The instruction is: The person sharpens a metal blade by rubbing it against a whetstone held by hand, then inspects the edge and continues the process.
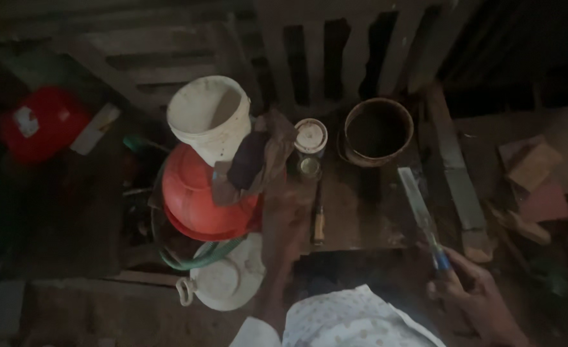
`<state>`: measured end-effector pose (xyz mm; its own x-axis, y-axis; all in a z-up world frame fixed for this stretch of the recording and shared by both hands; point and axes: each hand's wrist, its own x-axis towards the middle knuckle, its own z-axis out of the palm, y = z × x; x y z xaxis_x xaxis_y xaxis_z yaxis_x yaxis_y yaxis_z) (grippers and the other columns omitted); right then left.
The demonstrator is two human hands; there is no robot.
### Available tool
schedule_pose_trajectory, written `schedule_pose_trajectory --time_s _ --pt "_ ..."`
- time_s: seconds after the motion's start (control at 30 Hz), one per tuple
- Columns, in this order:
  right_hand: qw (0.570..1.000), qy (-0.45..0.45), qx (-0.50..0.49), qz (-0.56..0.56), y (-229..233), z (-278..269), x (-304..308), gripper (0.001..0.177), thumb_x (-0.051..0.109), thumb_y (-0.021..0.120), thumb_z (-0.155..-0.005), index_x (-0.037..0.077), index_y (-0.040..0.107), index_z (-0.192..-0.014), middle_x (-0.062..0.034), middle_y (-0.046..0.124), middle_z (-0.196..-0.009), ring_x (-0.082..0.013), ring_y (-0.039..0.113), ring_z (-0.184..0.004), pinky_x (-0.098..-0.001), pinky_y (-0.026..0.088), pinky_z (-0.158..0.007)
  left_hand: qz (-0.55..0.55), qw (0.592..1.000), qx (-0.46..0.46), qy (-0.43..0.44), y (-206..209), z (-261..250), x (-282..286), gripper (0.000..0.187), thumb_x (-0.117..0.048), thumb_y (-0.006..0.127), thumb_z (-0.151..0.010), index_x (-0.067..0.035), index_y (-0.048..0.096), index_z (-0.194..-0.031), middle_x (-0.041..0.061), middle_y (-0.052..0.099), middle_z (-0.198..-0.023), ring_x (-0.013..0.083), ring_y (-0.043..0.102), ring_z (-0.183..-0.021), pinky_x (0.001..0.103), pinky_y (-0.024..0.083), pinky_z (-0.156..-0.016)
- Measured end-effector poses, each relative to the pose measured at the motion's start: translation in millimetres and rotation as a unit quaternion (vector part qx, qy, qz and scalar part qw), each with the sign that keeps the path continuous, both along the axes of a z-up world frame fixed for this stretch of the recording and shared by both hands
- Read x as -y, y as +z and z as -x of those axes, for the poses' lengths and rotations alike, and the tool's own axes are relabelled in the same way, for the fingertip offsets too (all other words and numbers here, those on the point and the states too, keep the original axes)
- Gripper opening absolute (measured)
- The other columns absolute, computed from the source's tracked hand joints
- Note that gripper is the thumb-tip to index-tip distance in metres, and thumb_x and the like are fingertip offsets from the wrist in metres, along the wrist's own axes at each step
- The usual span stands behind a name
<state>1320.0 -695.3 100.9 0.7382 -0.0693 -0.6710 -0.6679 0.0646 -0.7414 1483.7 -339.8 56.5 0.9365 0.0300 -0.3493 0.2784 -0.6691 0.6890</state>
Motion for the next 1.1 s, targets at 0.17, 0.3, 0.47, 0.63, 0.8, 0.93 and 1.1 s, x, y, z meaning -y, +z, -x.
schedule_pose_trajectory --time_s 0.17,0.3,0.47,0.63,0.8,0.93,1.1 --pt "0.963 0.064 0.147 0.218 12.0 -17.0 5.3 0.074 0.001 0.083 -0.072 0.004 0.062 -0.143 -0.0072 0.063 -0.100 -0.0114 0.060 -0.091 -0.0244 0.048 -0.079 0.587 0.803 -0.103 -0.024 49.4 -21.9 128.2 0.050 -0.031 0.064 -0.101 -0.006 0.055 -0.143 0.009 0.068 -0.129 0.0177 0.070 -0.111 0.035 0.058 -0.099" --pt "0.953 0.055 0.223 0.197 4.8 -16.1 31.2 0.075 0.002 0.084 -0.078 0.003 0.057 -0.148 -0.0096 0.067 -0.119 -0.0142 0.057 -0.102 -0.0262 0.047 -0.084 0.627 0.766 -0.120 -0.080 82.1 -28.2 181.4 0.048 -0.027 0.068 -0.102 -0.001 0.060 -0.142 0.009 0.069 -0.127 0.0167 0.068 -0.113 0.036 0.060 -0.099" --pt "0.959 -0.032 0.193 0.204 21.7 -14.9 50.8 0.072 0.003 0.079 -0.073 0.009 0.059 -0.141 -0.0025 0.073 -0.102 -0.0054 0.066 -0.089 -0.0207 0.054 -0.078 0.608 0.772 -0.096 -0.157 100.3 -36.7 231.9 0.035 -0.020 0.066 -0.105 0.002 0.067 -0.133 0.008 0.073 -0.118 0.0157 0.071 -0.105 0.034 0.063 -0.090" --pt "0.967 -0.174 0.078 0.170 27.9 -3.4 65.0 0.063 0.008 0.081 -0.088 0.014 0.068 -0.150 -0.0073 0.058 -0.073 -0.0137 0.045 -0.054 -0.0303 0.036 -0.045 0.579 0.782 -0.059 -0.224 108.2 -38.3 287.0 0.029 -0.012 0.066 -0.107 0.004 0.069 -0.131 0.010 0.075 -0.117 0.0147 0.072 -0.102 0.033 0.064 -0.090" --pt "0.935 -0.218 0.182 0.213 47.6 -9.7 80.4 0.046 0.009 0.075 -0.087 0.008 0.069 -0.132 -0.0007 0.062 -0.077 -0.0070 0.050 -0.057 -0.0240 0.041 -0.046 0.569 0.784 -0.084 -0.232 134.4 -41.8 324.7 0.029 -0.011 0.066 -0.103 0.003 0.067 -0.128 0.008 0.073 -0.111 0.0151 0.072 -0.098 0.035 0.066 -0.085" --pt "0.920 -0.257 0.245 0.165 62.1 -15.0 90.9 0.048 0.006 0.073 -0.088 0.006 0.068 -0.136 -0.0021 0.062 -0.086 -0.0070 0.054 -0.063 -0.0223 0.040 -0.048 0.576 0.774 -0.075 -0.253 149.5 -49.3 345.6 0.029 -0.014 0.066 -0.104 0.003 0.067 -0.128 0.008 0.073 -0.112 0.0162 0.073 -0.097 0.035 0.065 -0.085" --pt "0.890 -0.217 0.348 0.200 74.9 -16.1 108.4 0.047 0.004 0.073 -0.088 0.002 0.066 -0.134 -0.0001 0.062 -0.102 -0.0041 0.063 -0.079 -0.0183 0.049 -0.061 0.611 0.739 -0.096 -0.265 157.4 -51.4 355.1 0.028 -0.017 0.064 -0.108 0.003 0.068 -0.127 0.009 0.074 -0.113 0.0172 0.073 -0.100 0.036 0.065 -0.089"
